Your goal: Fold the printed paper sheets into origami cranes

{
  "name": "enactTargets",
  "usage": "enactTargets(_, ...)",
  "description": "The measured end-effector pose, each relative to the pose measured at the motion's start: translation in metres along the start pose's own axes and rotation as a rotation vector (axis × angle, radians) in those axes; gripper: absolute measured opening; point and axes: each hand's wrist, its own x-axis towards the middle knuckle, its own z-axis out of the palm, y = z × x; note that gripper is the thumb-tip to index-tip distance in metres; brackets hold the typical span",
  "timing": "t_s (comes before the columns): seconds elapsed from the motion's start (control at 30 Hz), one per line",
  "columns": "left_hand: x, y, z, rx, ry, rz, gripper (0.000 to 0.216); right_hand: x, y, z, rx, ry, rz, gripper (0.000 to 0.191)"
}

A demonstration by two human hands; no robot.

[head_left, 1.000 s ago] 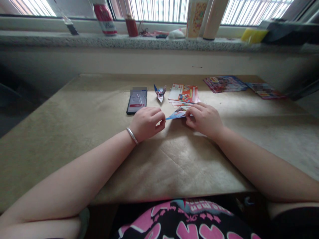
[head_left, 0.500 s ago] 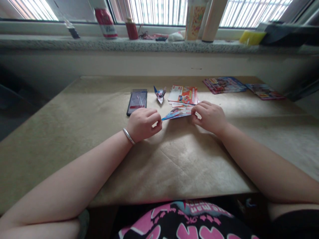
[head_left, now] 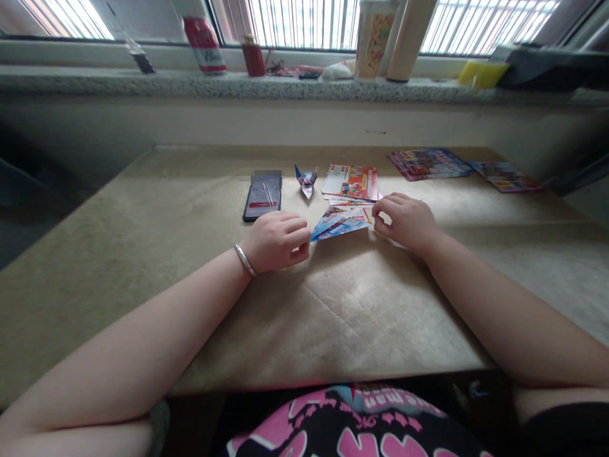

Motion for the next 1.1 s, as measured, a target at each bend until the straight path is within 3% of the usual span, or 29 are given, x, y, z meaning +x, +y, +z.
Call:
enactTargets(0.1,-0.001,-0.001,0.001,-0.009,-0.005,0.016,0.019,-0.001,-0.001,0.001,0.049,-0.018,0.123,0.01)
enactTargets(0.23,-0.001,-0.002,0.002,-0.044,-0.031,0.037,0.021,0.0,-0.007,0.001,0.117,-0.14,0.277,0.018)
enactTargets(0.37,-0.001,-0.003,0.002,-0.121,-0.123,0.061,0.025,0.002,-0.008,0.001,0.228,-0.18,0.364,0.03)
enactTargets(0.5,-0.001,-0.003,0.003,-0.204,-0.253,0.06,0.027,0.003,-0.008,0.007,0.274,-0.194,0.207,0.028)
enactTargets(0.63,-0.002,-0.003,0.009,-0.265,-0.29,-0.018,0.023,0.003,-0.011,0.012,0.243,-0.186,0.054,0.022)
enactTargets(0.87,-0.004,-0.007,0.02,-0.384,-0.266,-0.102,0.038,0.002,-0.013,0.019,0.309,-0.17,-0.013,0.022)
enactTargets(1.1,-0.007,-0.007,0.024,-0.396,-0.405,-0.152,0.041,0.003,-0.015,0.021,0.565,-0.044,0.059,0.013)
